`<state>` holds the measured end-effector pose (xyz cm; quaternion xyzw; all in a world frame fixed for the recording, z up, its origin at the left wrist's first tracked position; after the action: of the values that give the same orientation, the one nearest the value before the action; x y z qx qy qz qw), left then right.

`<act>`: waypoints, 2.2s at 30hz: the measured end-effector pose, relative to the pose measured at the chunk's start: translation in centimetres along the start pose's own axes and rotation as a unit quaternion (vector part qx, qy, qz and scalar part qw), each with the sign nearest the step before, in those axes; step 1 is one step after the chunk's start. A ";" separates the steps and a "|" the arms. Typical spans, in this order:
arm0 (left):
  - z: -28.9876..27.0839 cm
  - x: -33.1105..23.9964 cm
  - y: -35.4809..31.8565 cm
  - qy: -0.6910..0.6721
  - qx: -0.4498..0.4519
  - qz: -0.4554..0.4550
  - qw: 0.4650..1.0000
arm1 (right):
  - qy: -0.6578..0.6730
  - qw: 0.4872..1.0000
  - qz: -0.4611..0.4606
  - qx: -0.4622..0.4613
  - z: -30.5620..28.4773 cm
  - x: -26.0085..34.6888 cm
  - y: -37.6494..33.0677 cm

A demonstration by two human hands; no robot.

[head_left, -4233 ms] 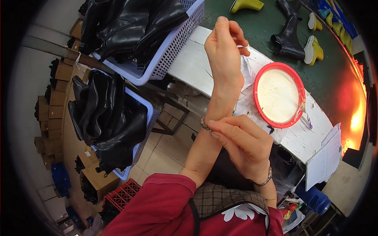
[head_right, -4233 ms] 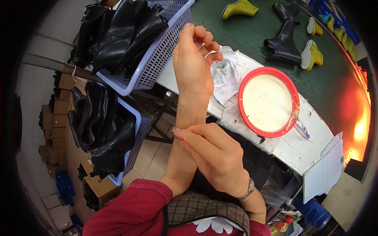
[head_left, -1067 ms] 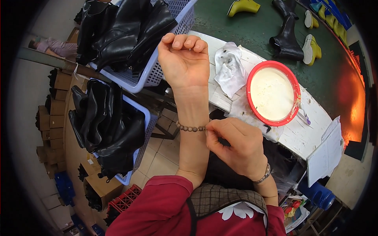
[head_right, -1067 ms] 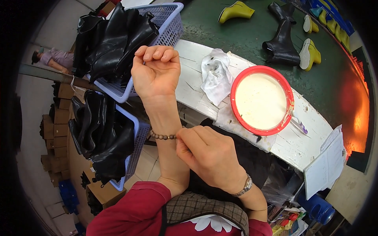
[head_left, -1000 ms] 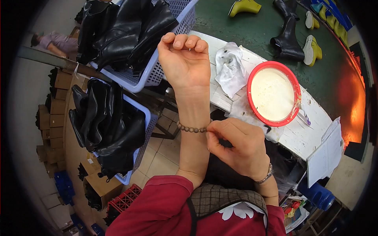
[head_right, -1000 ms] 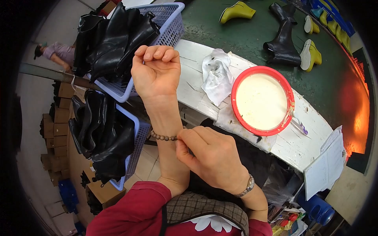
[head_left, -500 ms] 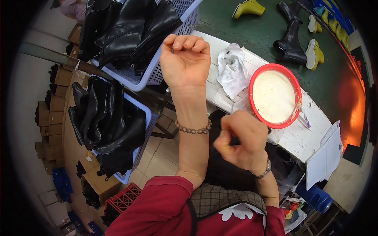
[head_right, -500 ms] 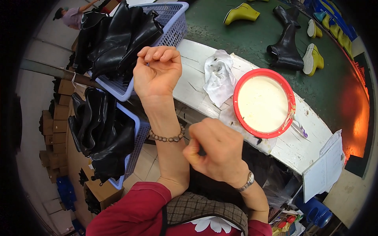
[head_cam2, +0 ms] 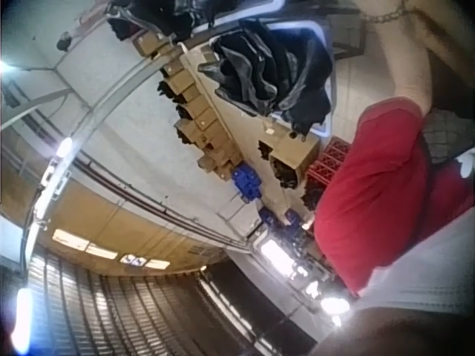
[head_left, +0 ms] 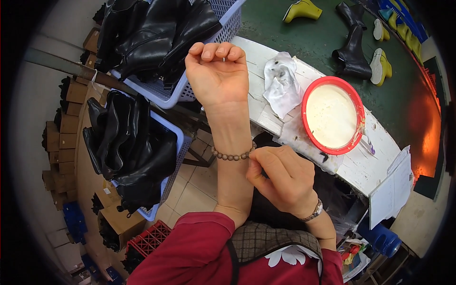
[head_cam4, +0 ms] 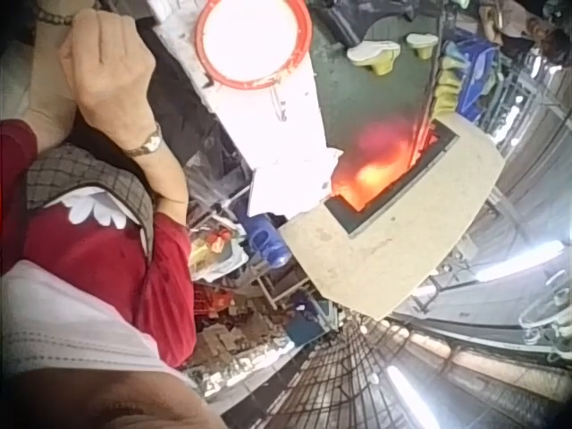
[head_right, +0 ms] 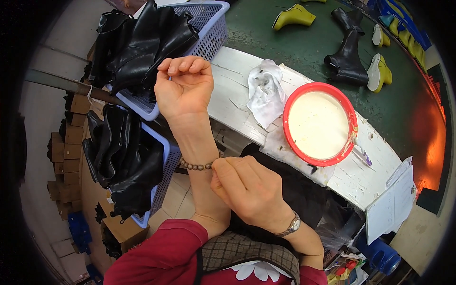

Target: Applying white adhesive to the edges of black shoe uppers using a small brush/toothbrush.

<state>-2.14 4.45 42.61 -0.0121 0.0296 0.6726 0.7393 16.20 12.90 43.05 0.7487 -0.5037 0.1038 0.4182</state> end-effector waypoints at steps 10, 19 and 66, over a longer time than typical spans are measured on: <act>-0.3 0.2 -0.7 0.105 -0.007 0.088 0.991 | -0.042 0.997 0.049 0.039 0.9 0.4 0.1; -0.8 1.1 -0.4 -0.077 0.009 -0.055 0.995 | 0.208 0.965 0.155 0.026 -1.2 -2.6 -1.9; -2.8 1.1 -14.7 0.375 0.239 -0.501 0.742 | -0.243 0.913 0.317 -0.085 -14.1 -14.0 -14.8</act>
<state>12.54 4.01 39.39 -0.0992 0.4540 0.1173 0.8777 25.78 34.70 36.15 0.5139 -0.8073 0.0028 0.2902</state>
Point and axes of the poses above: each hand's wrist, its own y-axis towards the middle knuckle, its own z-axis out of the palm, x = y × z, the point moved 2 cm from there along y, towards the middle knuckle, and after that the axes turned 11 degrees about x, right-handed, at the moved point
